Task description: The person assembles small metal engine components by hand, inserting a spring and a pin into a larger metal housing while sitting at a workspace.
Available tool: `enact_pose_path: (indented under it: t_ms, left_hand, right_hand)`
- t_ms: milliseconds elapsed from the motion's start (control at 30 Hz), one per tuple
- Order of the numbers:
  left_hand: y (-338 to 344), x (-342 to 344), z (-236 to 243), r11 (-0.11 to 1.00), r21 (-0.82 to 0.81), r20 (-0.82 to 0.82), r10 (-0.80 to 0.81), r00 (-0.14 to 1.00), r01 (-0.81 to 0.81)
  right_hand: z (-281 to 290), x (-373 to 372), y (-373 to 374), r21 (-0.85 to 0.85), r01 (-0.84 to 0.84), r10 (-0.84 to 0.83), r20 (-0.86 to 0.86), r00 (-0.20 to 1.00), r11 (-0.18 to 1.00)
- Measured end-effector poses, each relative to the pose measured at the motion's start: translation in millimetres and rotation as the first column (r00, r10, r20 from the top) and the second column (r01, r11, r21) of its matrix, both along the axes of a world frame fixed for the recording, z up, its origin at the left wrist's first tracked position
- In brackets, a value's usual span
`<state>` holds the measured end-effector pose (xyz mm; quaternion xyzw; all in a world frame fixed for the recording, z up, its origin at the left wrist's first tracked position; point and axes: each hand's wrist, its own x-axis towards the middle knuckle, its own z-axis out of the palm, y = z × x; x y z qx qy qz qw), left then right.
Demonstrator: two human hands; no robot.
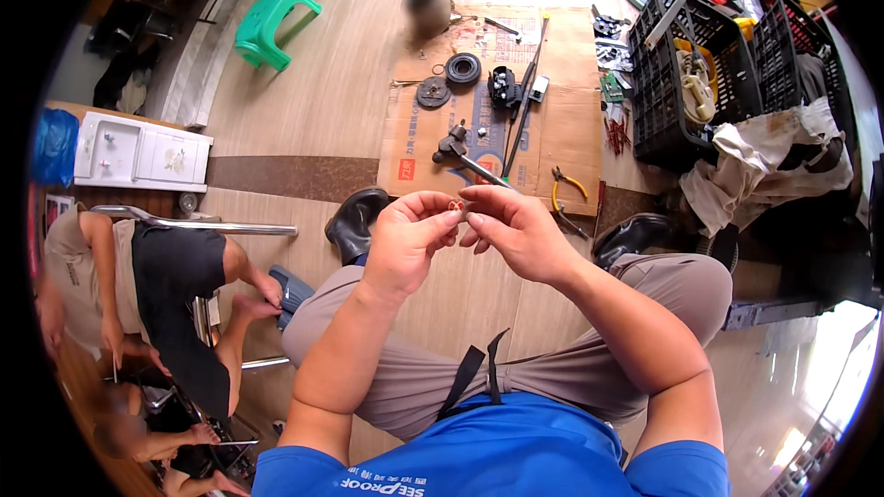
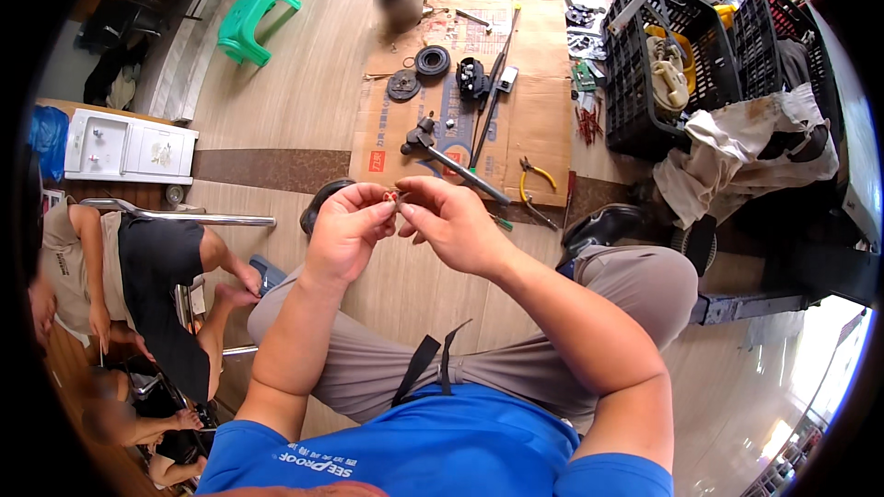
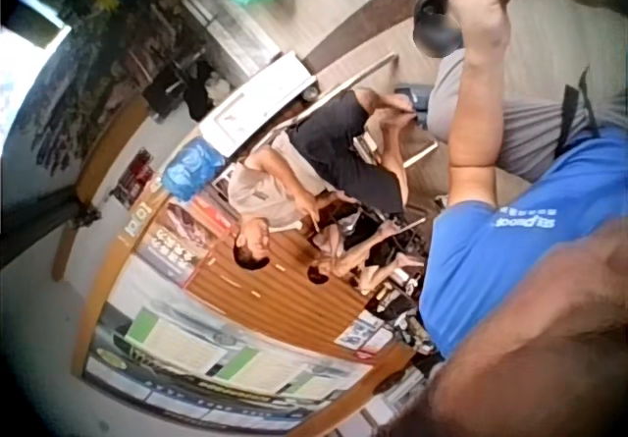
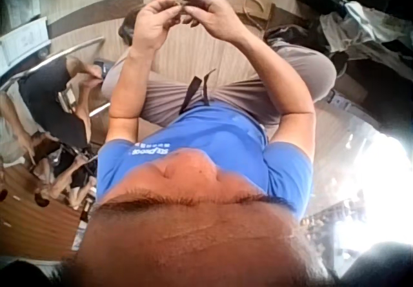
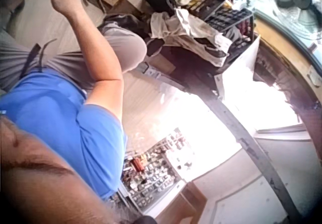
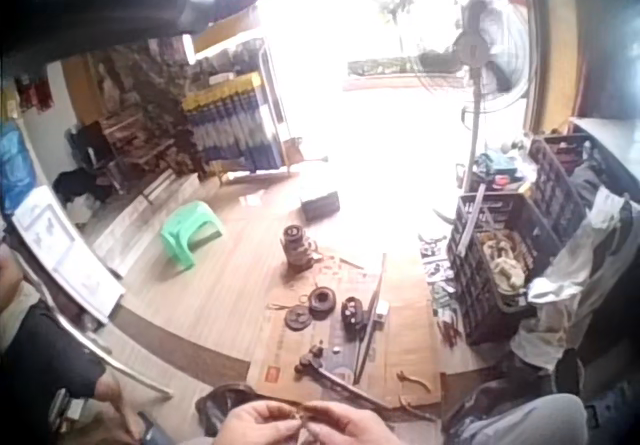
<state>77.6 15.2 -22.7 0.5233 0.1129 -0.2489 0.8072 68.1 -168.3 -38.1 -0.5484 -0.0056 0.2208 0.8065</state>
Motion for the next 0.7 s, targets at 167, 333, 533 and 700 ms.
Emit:
enact_pose_path:
  t_ms: [167, 333, 533, 700]
  left_hand:
    - [-5.9, 0.6, -3.3, 1.0, 0.001, -0.021, 0.021, 1.0, -0.021]
    - [-9.0, 1.1, -6.5, 0.997, -0.062, -0.092, 0.039, 0.995, -0.045]
    - [-13.9, -0.2, -7.1, 0.991, 0.132, 0.034, 0.013, 0.999, -0.017]
    - [-16.7, -3.5, 0.3, 0.937, 0.27, 0.074, -0.252, 0.965, 0.224]
  right_hand:
    - [-6.1, 1.0, -5.9, -0.165, 0.041, -0.031, 0.06, 0.998, 0.986]
    - [0.5, -2.2, -7.1, -0.449, 0.188, -0.01, 0.369, 0.929, 0.873]
    - [14.4, 2.0, -14.1, -0.513, 0.239, 0.116, 0.567, 0.815, 0.825]
    - [8.0, 10.6, -22.5, -0.534, 0.236, 0.122, 0.55, 0.826, 0.812]
